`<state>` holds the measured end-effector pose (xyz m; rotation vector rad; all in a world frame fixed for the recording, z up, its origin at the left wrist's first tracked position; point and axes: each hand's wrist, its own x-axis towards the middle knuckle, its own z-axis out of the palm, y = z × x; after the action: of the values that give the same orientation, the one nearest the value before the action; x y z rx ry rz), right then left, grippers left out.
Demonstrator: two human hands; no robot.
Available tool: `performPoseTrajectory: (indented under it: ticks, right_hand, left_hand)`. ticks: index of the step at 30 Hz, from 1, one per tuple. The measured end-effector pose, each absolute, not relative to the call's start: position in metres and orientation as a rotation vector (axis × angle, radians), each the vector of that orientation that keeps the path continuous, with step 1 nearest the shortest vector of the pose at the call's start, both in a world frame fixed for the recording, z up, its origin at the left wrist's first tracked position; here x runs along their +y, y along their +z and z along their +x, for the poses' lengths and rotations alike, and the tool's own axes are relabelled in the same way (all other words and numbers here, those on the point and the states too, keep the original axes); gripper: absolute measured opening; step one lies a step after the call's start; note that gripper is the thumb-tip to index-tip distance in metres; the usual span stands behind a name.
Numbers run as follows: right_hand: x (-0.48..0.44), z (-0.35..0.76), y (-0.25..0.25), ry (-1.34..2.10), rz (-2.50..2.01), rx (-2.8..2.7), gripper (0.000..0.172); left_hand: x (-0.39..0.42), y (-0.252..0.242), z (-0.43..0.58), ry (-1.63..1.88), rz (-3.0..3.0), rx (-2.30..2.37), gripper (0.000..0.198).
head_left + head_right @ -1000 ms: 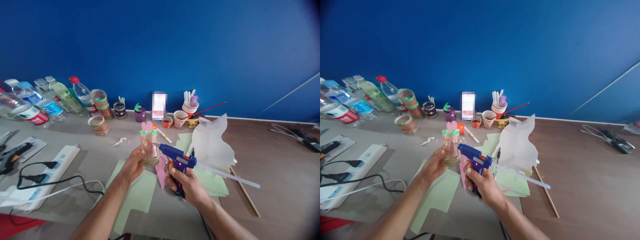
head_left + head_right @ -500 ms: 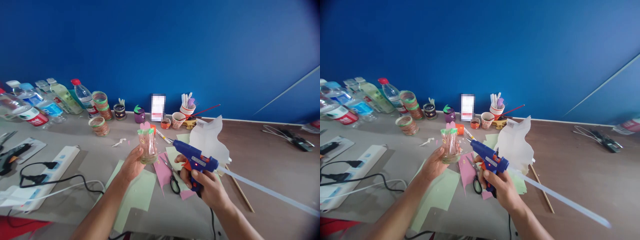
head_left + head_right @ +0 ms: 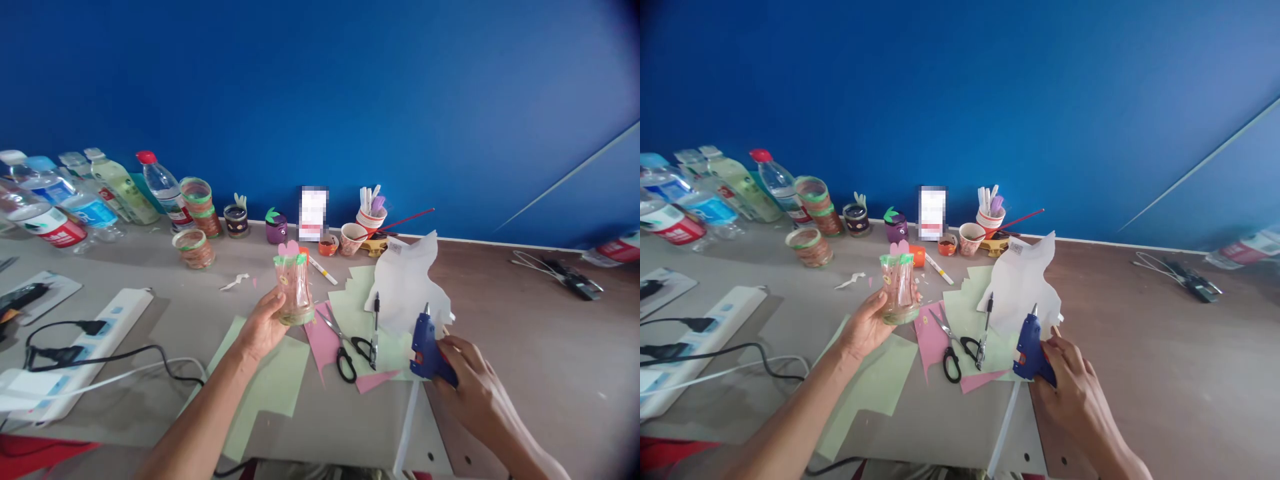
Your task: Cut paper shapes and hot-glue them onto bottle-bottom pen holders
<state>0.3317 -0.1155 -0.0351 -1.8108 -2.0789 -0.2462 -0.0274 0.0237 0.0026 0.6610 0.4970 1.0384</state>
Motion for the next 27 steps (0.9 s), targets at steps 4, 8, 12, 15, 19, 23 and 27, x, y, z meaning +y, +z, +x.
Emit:
performPoseTrajectory:
  ticks: [4, 8, 12, 15, 19, 23, 27]
  right_hand:
    - [-0.115, 0.348, -0.041, -0.262, -1.813, -2.085, 0.036]
    - [-0.108, 0.350, -0.041, -0.220, -1.819, -2.078, 0.035]
    - [-0.106, 0.353, -0.043, -0.142, -1.796, -2.062, 0.032]
    - [-0.111, 0.355, -0.041, -0.130, -1.745, -2.003, 0.032]
    - [-0.123, 0.349, -0.031, -0.285, -1.848, -1.761, 0.034]
    - [-0.135, 0.348, -0.029, -0.322, -2.064, -1.558, 0.040]
    - [-0.142, 0.356, -0.044, -0.262, -2.204, -1.482, 0.039]
  left_hand:
    - [0.024, 0.005, -0.027, 1.034, 0.659, 0.509, 0.038]
    - [0.024, 0.004, -0.027, 1.036, 0.653, 0.518, 0.038]
    - [0.025, 0.004, -0.028, 1.038, 0.651, 0.513, 0.037]
    - [0.025, 0.005, -0.027, 1.041, 0.660, 0.513, 0.036]
    - [0.024, 0.006, -0.026, 1.037, 0.661, 0.533, 0.037]
    - [0.025, 0.006, -0.027, 1.037, 0.657, 0.532, 0.036]
    - [0.025, 0.004, -0.027, 1.024, 0.660, 0.519, 0.038]
